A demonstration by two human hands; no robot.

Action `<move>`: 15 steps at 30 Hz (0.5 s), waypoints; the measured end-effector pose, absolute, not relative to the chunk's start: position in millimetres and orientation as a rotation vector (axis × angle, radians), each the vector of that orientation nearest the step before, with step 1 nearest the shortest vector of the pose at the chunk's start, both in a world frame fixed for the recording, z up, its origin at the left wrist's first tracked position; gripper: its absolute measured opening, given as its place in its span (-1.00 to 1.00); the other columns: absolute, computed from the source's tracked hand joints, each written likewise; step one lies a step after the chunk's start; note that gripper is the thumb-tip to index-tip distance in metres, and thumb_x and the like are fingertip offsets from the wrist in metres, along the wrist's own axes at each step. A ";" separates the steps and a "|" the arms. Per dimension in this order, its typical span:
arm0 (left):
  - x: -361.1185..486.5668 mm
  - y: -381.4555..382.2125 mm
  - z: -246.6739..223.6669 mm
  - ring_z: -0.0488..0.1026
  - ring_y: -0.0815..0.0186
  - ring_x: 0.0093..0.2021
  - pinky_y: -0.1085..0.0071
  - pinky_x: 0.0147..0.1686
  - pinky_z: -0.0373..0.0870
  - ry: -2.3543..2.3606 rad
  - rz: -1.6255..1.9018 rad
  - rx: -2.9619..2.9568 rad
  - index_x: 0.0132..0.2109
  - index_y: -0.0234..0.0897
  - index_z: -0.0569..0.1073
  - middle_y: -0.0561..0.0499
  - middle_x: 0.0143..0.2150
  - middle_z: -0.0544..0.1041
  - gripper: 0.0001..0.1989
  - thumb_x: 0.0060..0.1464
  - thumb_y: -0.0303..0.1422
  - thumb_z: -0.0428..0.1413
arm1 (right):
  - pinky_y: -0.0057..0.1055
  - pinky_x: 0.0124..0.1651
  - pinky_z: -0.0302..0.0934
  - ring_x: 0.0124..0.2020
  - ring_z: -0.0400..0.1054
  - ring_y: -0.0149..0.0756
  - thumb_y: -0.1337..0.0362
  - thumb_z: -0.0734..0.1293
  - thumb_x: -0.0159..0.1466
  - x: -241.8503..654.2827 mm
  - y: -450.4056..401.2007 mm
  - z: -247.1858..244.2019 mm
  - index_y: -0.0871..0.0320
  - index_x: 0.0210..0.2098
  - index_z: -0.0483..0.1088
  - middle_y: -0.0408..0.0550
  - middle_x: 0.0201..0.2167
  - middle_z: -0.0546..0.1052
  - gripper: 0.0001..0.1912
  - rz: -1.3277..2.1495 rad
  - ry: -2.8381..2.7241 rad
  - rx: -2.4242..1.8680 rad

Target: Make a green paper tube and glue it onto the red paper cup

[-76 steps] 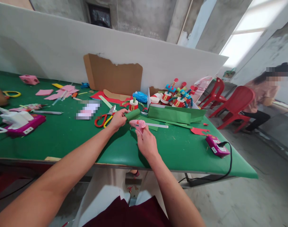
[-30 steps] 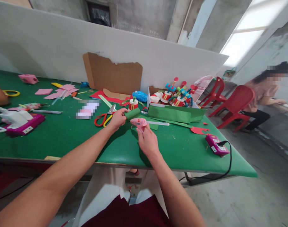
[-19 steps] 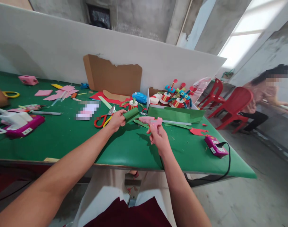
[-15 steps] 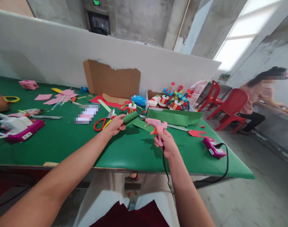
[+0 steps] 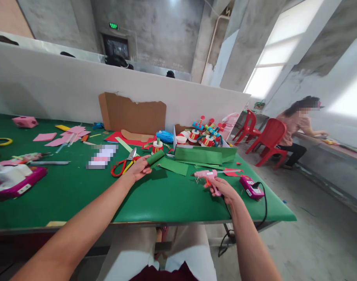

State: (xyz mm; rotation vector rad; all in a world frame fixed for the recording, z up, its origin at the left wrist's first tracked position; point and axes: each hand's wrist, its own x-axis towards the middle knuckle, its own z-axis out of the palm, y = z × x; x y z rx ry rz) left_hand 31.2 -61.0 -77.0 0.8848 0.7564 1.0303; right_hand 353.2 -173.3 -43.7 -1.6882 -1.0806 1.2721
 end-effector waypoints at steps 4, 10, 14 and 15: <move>31.0 -61.0 -74.9 -0.06 0.67 -0.81 0.60 -0.74 -0.10 0.768 1.047 0.867 -0.37 -0.29 0.35 0.11 -0.55 0.49 -0.84 -0.16 -0.55 0.14 | -0.56 -0.65 0.14 -0.70 0.21 -0.50 0.06 0.38 0.17 357.8 -168.6 -46.9 0.22 -0.51 0.40 -0.09 -0.63 0.47 -0.66 1.190 -1.197 -1.853; 29.4 -59.8 -74.5 -0.04 0.66 -0.81 0.59 -0.75 -0.11 0.796 1.053 0.866 -0.36 -0.28 0.33 0.13 -0.55 0.47 -0.84 -0.15 -0.52 0.15 | -0.41 -0.44 0.13 -0.53 0.36 -0.25 -0.01 0.24 0.25 356.1 -161.1 -32.7 0.14 -0.64 0.32 -0.08 -0.70 0.40 -0.54 0.439 -1.664 -2.385; 26.3 -58.7 -75.9 -0.04 0.67 -0.81 0.59 -0.74 -0.11 0.810 1.060 0.881 -0.38 -0.27 0.31 0.14 -0.56 0.46 -0.80 -0.16 -0.48 0.20 | -0.37 -0.39 0.13 -0.43 0.37 -0.20 -0.07 0.29 0.17 321.5 -145.4 -20.1 0.09 -0.55 0.37 -0.01 -0.50 0.51 -0.62 0.134 -1.553 -2.098; 25.0 -58.6 -75.3 -0.05 0.67 -0.81 0.59 -0.73 -0.10 0.814 1.063 0.884 -0.39 -0.27 0.30 0.16 -0.58 0.44 -0.79 -0.16 -0.48 0.20 | -0.37 -0.38 0.15 -0.45 0.34 -0.24 -0.08 0.27 0.18 305.8 -136.3 -19.0 0.08 -0.51 0.39 -0.03 -0.50 0.50 -0.63 0.236 -1.547 -1.866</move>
